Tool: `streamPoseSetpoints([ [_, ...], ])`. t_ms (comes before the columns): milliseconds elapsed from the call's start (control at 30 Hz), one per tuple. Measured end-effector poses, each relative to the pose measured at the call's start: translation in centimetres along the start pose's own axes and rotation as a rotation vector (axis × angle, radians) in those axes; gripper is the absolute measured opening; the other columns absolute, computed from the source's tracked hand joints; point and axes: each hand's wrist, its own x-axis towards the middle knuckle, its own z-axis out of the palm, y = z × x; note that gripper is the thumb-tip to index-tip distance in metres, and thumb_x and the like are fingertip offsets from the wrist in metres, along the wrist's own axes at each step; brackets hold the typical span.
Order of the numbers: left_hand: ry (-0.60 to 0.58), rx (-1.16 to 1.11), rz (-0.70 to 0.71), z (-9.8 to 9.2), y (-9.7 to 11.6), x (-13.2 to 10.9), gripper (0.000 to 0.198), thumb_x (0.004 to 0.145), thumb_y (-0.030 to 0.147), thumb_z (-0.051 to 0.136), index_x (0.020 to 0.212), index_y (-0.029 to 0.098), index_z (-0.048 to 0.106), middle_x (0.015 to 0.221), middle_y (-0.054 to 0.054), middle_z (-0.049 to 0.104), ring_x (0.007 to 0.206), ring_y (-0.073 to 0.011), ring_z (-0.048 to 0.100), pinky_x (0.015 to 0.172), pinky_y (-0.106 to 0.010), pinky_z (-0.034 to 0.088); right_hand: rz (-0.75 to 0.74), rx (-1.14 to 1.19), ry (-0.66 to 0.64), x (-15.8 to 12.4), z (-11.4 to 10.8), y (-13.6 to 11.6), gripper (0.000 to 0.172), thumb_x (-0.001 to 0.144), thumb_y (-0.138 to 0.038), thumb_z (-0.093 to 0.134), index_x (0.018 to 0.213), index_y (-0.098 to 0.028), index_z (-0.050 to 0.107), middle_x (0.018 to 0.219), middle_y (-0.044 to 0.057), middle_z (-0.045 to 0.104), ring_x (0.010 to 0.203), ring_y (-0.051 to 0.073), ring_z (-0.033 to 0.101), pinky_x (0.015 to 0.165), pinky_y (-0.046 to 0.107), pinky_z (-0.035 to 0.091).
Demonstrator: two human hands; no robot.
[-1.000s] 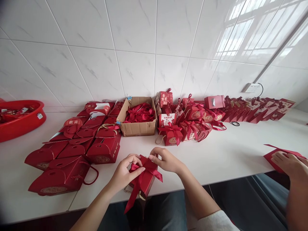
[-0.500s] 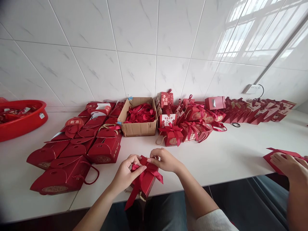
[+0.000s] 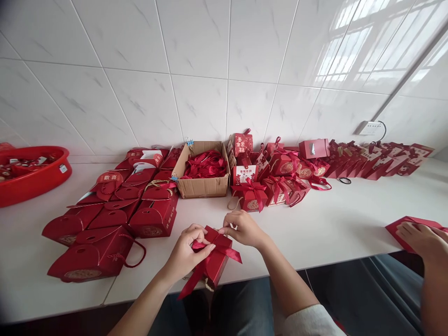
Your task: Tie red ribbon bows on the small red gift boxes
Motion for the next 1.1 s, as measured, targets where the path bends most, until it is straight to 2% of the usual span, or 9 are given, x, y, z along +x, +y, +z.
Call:
streamPoseSetpoints([
  [200, -0.054, -0.116, -0.061, -0.5, 0.4, -0.2, 0.02, 0.074, 0.027, 0.066, 0.074, 0.021, 0.047, 0.082, -0.001, 0.056, 0.082, -0.0182, 0.055, 0.08, -0.032, 0.045, 0.187, 0.128, 0.048, -0.3, 0.0, -0.1, 0.041, 0.081, -0.056, 0.06, 0.07, -0.017, 0.059, 0.063, 0.0, 0.056, 0.058, 0.011, 0.047, 0.056, 0.024, 0.036],
  [300, -0.103, -0.219, -0.034, -0.8, 0.4, -0.3, 0.019, 0.078, 0.03, 0.062, 0.071, 0.021, 0.046, 0.097, -0.006, 0.06, 0.099, -0.0216, 0.056, 0.09, -0.036, 0.043, 0.222, 0.21, 0.034, -0.4, 0.0, -0.1, 0.038, 0.082, -0.054, 0.06, 0.07, -0.017, 0.056, 0.061, -0.002, 0.053, 0.058, 0.011, 0.045, 0.054, 0.023, 0.035],
  [400, -0.103, -0.263, -0.046, -1.0, 0.0, -0.3, 0.024, 0.082, 0.034, 0.058, 0.065, 0.02, 0.05, 0.115, -0.009, 0.059, 0.118, -0.0266, 0.048, 0.103, -0.043, 0.033, 0.227, 0.226, 0.056, -0.5, 0.0, -0.1, 0.034, 0.088, -0.049, 0.055, 0.073, -0.018, 0.054, 0.064, -0.002, 0.053, 0.059, 0.011, 0.045, 0.055, 0.024, 0.036],
  [467, -0.092, -0.304, -0.095, -1.2, -0.2, -0.4, 0.029, 0.084, 0.038, 0.056, 0.062, 0.02, 0.052, 0.121, -0.01, 0.057, 0.123, -0.0286, 0.044, 0.107, -0.047, 0.027, 0.204, 0.186, 0.13, -0.4, -0.1, -0.4, 0.029, 0.09, -0.044, 0.052, 0.08, -0.018, 0.056, 0.073, 0.001, 0.056, 0.066, 0.012, 0.049, 0.061, 0.025, 0.04],
  [533, -0.091, -0.366, -0.137, -1.3, -0.5, -0.5, 0.031, 0.086, 0.039, 0.054, 0.062, 0.02, 0.053, 0.124, -0.01, 0.056, 0.127, -0.0294, 0.041, 0.109, -0.048, 0.024, 0.134, 0.123, 0.182, -0.3, -0.3, -1.1, 0.023, 0.091, -0.04, 0.054, 0.088, -0.018, 0.06, 0.089, 0.005, 0.058, 0.083, 0.016, 0.054, 0.075, 0.029, 0.045],
  [600, -0.104, -0.438, -0.157, -1.5, -0.6, -0.6, 0.03, 0.086, 0.039, 0.053, 0.064, 0.019, 0.054, 0.128, -0.01, 0.053, 0.129, -0.0296, 0.039, 0.11, -0.047, 0.022, 0.044, 0.035, 0.145, -0.1, -0.4, -2.0, 0.019, 0.088, -0.038, 0.059, 0.092, -0.02, 0.065, 0.106, 0.008, 0.057, 0.101, 0.019, 0.053, 0.089, 0.035, 0.043],
  [667, -0.125, -0.504, -0.167, -1.6, -0.7, -0.6, 0.027, 0.088, 0.038, 0.052, 0.068, 0.019, 0.055, 0.131, -0.009, 0.051, 0.131, -0.0292, 0.037, 0.109, -0.045, 0.024, -0.024, -0.059, 0.046, 0.2, -0.4, -3.0, 0.016, 0.085, -0.038, 0.064, 0.088, -0.023, 0.07, 0.119, 0.008, 0.055, 0.111, 0.022, 0.049, 0.096, 0.039, 0.04],
  [833, -0.132, -0.493, -0.17, -1.8, -0.7, -0.3, 0.028, 0.09, 0.039, 0.05, 0.071, 0.019, 0.056, 0.133, -0.009, 0.049, 0.131, -0.0278, 0.036, 0.106, -0.04, 0.03, -0.111, -0.246, -0.1, 1.2, -0.1, -4.1, 0.011, 0.082, -0.033, 0.067, 0.078, -0.025, 0.073, 0.128, 0.005, 0.055, 0.12, 0.026, 0.043, 0.097, 0.045, 0.037],
  [1100, -0.146, -0.28, -0.105, -2.4, -0.8, 0.7, 0.025, 0.088, 0.039, 0.05, 0.072, 0.022, 0.058, 0.129, -0.008, 0.052, 0.131, -0.0264, 0.036, 0.112, -0.045, 0.024, -0.15, -0.298, -0.107, 1.0, 1.2, -3.6, 0.01, 0.079, -0.034, 0.069, 0.078, -0.023, 0.07, 0.126, 0.005, 0.056, 0.122, 0.025, 0.042, 0.096, 0.043, 0.035],
])
